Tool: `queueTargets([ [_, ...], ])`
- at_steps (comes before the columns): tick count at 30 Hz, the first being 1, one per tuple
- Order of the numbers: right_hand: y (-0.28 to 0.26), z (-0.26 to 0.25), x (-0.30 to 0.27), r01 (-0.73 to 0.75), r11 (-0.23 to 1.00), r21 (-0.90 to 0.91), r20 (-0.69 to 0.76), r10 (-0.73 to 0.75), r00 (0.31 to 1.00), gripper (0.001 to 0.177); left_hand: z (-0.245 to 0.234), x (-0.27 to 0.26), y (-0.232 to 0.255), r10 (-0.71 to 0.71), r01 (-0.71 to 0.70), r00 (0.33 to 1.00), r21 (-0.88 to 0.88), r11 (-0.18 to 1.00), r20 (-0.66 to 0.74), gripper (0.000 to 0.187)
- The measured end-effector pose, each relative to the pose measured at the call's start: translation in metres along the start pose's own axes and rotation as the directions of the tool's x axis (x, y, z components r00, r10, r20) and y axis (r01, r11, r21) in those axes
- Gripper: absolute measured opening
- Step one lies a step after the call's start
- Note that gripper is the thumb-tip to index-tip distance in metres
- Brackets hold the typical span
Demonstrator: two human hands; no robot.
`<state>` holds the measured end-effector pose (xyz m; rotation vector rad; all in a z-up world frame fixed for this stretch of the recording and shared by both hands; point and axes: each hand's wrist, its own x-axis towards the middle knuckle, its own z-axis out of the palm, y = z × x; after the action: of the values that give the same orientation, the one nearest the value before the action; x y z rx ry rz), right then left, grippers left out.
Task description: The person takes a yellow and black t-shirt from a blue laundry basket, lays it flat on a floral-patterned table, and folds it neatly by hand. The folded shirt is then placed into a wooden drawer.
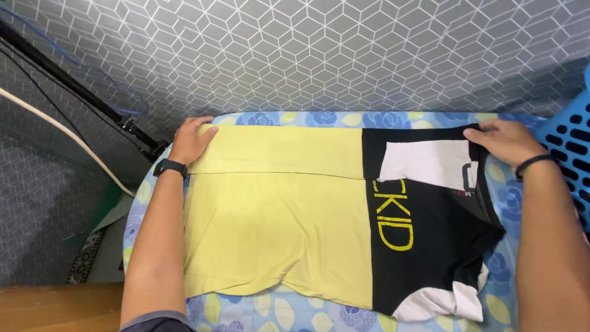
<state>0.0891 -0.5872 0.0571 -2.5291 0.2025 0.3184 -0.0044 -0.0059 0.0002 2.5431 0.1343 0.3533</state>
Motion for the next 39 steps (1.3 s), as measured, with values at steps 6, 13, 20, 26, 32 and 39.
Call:
queueTargets([
  [6, 0.035, 0.009, 0.029, 0.020, 0.997, 0.072, -0.066, -0.015, 0.998, 0.046, 0.016, 0.009, -0.033, 0.064, -0.065, 0.995, -0.013, 0.998, -0.072, 0.016],
  [13, 0.076, 0.023, 0.081, 0.245, 0.941, 0.233, -0.252, -0.184, 0.950, 0.014, 0.011, 0.026, -0.020, 0.018, -0.015, 0.992, 0.020, 1.000, -0.123, 0.014],
  [20, 0.091, 0.038, 0.130, 0.330, 0.943, -0.036, -0.474, -0.307, 0.825, 0.023, 0.033, 0.040, 0.004, 0.094, -0.023, 0.953, 0.242, 0.970, -0.287, 0.010],
  [26, 0.030, 0.042, 0.039, 0.440, 0.878, -0.191, -0.616, -0.456, 0.642, 0.026, 0.026, 0.005, 0.062, -0.014, 0.122, 0.929, 0.269, 0.955, -0.371, 0.033],
  [32, 0.016, 0.056, -0.038, 0.437, 0.711, -0.550, -0.318, -0.663, 0.677, 0.032, 0.012, -0.071, 0.118, -0.106, 0.142, 0.988, 0.404, 0.903, -0.110, 0.061],
  [39, 0.039, 0.056, -0.054, 0.294, 0.648, -0.703, -0.370, -0.686, 0.626, 0.036, 0.012, -0.101, 0.093, 0.053, -0.009, 0.990, 0.314, 0.949, -0.130, 0.050],
])
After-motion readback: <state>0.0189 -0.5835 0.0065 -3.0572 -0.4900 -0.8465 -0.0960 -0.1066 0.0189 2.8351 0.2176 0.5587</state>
